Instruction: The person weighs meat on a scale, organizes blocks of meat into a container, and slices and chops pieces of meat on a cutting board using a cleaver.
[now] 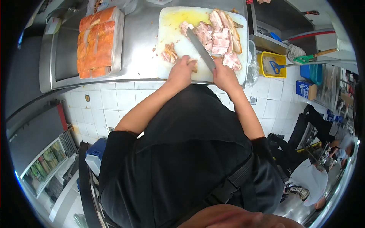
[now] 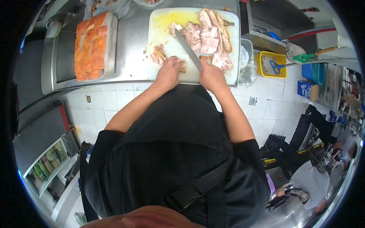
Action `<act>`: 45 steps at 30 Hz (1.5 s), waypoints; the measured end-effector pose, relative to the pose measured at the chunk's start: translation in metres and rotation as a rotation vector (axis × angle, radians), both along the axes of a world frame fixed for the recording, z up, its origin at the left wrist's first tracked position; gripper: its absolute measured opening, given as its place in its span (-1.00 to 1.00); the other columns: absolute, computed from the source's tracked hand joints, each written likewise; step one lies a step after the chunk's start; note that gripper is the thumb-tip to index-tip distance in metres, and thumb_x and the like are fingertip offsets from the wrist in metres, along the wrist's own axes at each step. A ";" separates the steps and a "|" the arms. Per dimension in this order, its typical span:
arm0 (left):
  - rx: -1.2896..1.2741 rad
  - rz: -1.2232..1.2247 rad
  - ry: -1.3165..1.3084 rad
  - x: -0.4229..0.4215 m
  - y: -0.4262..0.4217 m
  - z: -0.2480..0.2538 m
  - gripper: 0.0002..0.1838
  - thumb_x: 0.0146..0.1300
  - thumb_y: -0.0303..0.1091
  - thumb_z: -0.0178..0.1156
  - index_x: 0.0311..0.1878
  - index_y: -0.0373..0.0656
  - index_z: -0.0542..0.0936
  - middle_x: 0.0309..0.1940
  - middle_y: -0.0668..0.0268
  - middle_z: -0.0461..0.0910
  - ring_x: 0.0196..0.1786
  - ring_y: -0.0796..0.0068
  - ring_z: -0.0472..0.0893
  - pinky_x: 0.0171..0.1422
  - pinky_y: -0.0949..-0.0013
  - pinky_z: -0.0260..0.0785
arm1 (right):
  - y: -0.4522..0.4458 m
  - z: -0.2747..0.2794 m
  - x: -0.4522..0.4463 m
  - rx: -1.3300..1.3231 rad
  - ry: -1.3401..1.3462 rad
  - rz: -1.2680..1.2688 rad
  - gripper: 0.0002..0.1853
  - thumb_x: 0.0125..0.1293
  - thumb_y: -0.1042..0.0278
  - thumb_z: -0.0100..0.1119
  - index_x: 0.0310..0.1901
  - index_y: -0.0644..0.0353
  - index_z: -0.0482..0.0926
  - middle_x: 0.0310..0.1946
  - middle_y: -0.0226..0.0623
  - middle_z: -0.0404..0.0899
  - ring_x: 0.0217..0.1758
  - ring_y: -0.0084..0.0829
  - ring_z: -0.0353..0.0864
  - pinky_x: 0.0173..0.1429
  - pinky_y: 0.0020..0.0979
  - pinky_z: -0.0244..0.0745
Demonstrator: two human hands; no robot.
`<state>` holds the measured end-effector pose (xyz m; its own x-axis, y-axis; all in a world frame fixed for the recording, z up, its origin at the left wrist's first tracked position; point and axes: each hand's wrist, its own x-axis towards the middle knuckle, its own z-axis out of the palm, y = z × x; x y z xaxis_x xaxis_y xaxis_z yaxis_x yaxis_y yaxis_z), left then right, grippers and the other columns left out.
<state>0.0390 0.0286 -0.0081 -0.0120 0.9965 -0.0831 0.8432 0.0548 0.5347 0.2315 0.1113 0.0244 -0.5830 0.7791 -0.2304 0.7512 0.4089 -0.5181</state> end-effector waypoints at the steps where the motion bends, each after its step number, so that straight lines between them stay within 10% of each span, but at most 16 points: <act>1: 0.002 -0.009 -0.005 -0.002 0.002 -0.006 -0.65 0.19 -0.48 0.26 0.09 -0.19 0.65 0.18 0.03 0.45 0.18 -0.04 0.51 0.29 0.12 0.43 | -0.001 0.000 0.000 0.003 -0.014 0.002 -0.65 0.28 0.50 0.02 0.10 0.29 0.37 -0.49 0.18 0.63 -0.35 0.22 0.66 -0.21 0.18 0.50; 45: -0.155 -0.081 -0.071 -0.008 0.037 -0.005 -0.59 0.09 -0.47 0.28 0.05 -0.25 0.52 -0.08 0.00 0.57 -0.02 -0.08 0.65 0.05 0.00 0.55 | -0.010 0.005 -0.056 -0.144 -0.239 -0.001 -0.75 0.33 0.48 -0.07 0.00 0.38 0.33 -0.29 0.29 0.65 -0.17 0.23 0.70 -0.06 0.13 0.55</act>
<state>0.0307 0.0660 -0.0133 0.0786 0.9693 -0.2331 0.8086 0.0748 0.5836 0.1756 0.1014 0.0296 -0.4981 0.7291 -0.4694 0.8595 0.3434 -0.3786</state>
